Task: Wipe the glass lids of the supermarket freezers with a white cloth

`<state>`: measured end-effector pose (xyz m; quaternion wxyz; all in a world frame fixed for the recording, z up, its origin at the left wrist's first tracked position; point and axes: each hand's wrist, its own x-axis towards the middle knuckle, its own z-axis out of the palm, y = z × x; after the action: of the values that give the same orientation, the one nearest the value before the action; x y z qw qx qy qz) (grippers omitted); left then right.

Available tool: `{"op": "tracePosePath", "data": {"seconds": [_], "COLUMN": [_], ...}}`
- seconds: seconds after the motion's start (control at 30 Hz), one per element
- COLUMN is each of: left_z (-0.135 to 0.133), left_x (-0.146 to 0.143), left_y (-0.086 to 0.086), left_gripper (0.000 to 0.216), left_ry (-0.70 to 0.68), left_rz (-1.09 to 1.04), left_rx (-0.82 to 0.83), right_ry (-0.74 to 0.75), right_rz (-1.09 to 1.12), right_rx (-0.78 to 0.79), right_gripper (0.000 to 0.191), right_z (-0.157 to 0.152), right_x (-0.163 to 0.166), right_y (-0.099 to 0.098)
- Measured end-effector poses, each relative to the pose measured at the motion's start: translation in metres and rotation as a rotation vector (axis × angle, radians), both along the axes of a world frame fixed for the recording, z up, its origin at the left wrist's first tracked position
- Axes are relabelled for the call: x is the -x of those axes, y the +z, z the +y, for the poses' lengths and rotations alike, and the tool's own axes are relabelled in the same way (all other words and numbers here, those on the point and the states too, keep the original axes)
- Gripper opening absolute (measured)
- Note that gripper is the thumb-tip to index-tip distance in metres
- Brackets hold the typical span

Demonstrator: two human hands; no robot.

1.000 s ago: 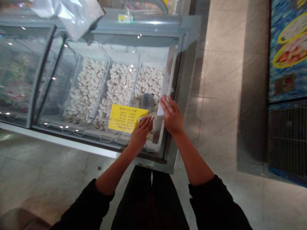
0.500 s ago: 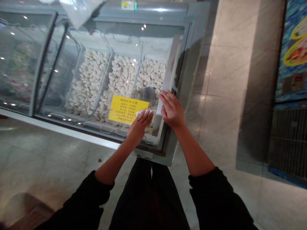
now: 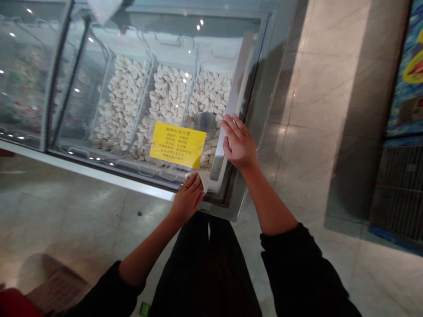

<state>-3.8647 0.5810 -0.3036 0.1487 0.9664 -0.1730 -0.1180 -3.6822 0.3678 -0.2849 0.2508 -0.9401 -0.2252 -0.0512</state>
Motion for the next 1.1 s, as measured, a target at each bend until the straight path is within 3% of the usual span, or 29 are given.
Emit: {"op": "tracePosePath", "data": {"seconds": [0.07, 0.27, 0.43, 0.5, 0.6, 0.67, 0.77, 0.87, 0.97, 1.03, 1.1], "left_z": [0.004, 0.005, 0.007, 0.013, 0.023, 0.025, 0.014, -0.002, 0.006, 0.029, 0.053], "left_x": [0.008, -0.016, 0.038, 0.047, 0.027, 0.006, -0.006, 0.011, 0.023, 0.014, -0.002], "left_y": [-0.001, -0.007, -0.002, 0.002, 0.003, 0.001, 0.000, 0.002, 0.002, -0.001, -0.004], "left_gripper": [0.051, 0.051, 0.053, 0.055, 0.055, 0.055, 0.056, 0.055, 0.054, 0.056, 0.058], "left_ry": [-0.014, 0.009, -0.006, -0.004, 0.068, 0.201, 0.346, 0.172, 0.026, 0.149, 0.363], "left_rz": [0.016, -0.003, 0.063, 0.076, 0.067, 0.032, -0.008, 0.018, 0.040, 0.035, 0.000], "left_rx": [0.000, 0.033, 0.069, 0.074, 0.062, 0.034, -0.003, 0.018, 0.018, -0.033, -0.081], "right_ry": [0.003, 0.027, -0.031, -0.063, -0.075, -0.077, -0.083, -0.086, -0.079, -0.074, -0.071], "right_rz": [0.000, -0.046, -0.004, 0.023, 0.034, 0.047, 0.054, 0.024, -0.022, -0.041, -0.058], "right_rx": [0.021, 0.043, 0.044, 0.047, 0.038, 0.035, 0.037, 0.036, 0.029, 0.034, 0.034], "right_gripper": [0.061, 0.060, 0.063, 0.064, 0.064, 0.065, 0.065, 0.063, 0.060, 0.058, 0.056], "right_z": [0.000, -0.001, 0.012, 0.018, 0.023, 0.023, 0.021, 0.021, 0.022, 0.022, 0.023], "right_x": [-0.001, 0.000, 0.032, 0.047, 0.057, 0.057, 0.056, 0.056, 0.058, 0.059, 0.060], "right_y": [0.000, -0.003, -0.009, -0.010, -0.010, -0.010, -0.010, -0.010, -0.009, -0.008, -0.007]}}
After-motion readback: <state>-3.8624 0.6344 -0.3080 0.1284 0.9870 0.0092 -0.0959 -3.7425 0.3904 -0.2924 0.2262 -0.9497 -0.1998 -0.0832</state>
